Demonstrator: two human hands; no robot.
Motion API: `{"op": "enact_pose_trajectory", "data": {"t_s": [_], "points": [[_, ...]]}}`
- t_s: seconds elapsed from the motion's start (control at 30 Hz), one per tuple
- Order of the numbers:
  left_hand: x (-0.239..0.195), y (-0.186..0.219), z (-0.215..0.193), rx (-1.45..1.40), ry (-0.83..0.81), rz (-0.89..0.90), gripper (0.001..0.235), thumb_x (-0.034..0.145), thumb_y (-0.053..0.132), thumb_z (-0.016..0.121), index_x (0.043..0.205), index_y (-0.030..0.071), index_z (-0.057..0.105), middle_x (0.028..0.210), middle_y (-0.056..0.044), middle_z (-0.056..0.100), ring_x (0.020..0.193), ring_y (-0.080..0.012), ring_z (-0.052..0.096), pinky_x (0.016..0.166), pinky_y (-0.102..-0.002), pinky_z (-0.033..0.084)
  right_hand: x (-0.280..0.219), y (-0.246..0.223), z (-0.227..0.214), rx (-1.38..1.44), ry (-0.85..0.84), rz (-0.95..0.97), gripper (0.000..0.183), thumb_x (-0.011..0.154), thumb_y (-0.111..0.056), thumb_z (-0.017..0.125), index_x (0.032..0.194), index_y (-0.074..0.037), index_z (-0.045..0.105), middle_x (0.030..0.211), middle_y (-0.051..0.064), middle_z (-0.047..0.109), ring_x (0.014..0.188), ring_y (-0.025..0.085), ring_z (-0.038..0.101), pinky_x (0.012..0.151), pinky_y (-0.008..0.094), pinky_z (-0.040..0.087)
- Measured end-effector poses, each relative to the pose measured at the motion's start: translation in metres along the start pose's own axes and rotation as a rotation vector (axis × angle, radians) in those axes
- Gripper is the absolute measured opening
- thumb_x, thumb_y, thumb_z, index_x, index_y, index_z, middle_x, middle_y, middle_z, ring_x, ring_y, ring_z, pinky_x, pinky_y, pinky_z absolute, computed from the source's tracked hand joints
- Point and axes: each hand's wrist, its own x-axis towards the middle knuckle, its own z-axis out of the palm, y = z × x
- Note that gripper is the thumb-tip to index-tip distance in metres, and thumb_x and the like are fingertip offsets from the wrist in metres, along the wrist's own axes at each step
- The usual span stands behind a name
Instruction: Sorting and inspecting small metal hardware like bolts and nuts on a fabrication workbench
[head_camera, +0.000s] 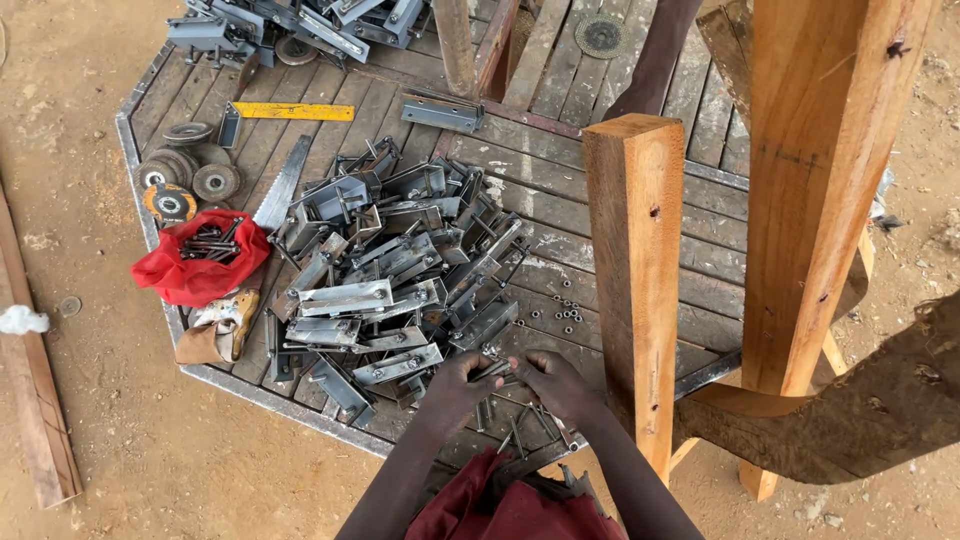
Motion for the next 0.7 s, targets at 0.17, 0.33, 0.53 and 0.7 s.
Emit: {"op": "enact_pose_trajectory", "data": {"t_s": [0.17, 0.33, 0.53, 0.7], "points": [[-0.007, 0.006, -0.001, -0.068, 0.002, -0.002, 0.013, 0.095, 0.014, 0.076, 0.102, 0.002, 0.076, 0.087, -0.015, 0.068, 0.084, -0.0193, 0.062, 0.078, -0.040, 0.053, -0.007, -0.014, 0.008, -0.040, 0.033, 0.028, 0.045, 0.108, -0.044, 0.055, 0.092, -0.003, 0.068, 0.069, 0.011, 0.062, 0.058, 0.014, 0.064, 0.051, 0.026, 0.051], [-0.003, -0.005, -0.002, -0.153, 0.049, -0.024, 0.022, 0.099, 0.022, 0.076, 0.106, 0.001, 0.074, 0.089, -0.015, 0.070, 0.079, -0.0204, 0.063, 0.075, -0.039, 0.053, -0.019, -0.031, 0.032, 0.065, -0.011, -0.138, 0.035, 0.099, -0.024, 0.071, 0.132, -0.014, 0.066, 0.093, 0.008, 0.065, 0.070, 0.016, 0.070, 0.063, 0.026, 0.058], [-0.009, -0.008, -0.003, -0.105, 0.041, -0.044, 0.024, 0.097, 0.023, 0.078, 0.106, 0.001, 0.074, 0.090, -0.012, 0.071, 0.078, -0.0174, 0.067, 0.077, -0.039, 0.056, -0.025, -0.037, 0.035, 0.095, 0.047, -0.056, 0.014, 0.097, -0.015, 0.076, 0.089, -0.004, 0.072, 0.072, 0.005, 0.060, 0.060, 0.012, 0.065, 0.051, 0.022, 0.051], [-0.006, -0.012, -0.005, -0.134, 0.087, -0.067, 0.027, 0.095, 0.028, 0.080, 0.107, 0.003, 0.076, 0.089, -0.013, 0.072, 0.076, -0.0185, 0.067, 0.073, -0.040, 0.055, -0.039, -0.063, 0.038, 0.068, -0.015, -0.150, 0.034, 0.092, -0.016, 0.080, 0.125, -0.013, 0.070, 0.094, 0.007, 0.067, 0.071, 0.014, 0.069, 0.064, 0.026, 0.059]]}}
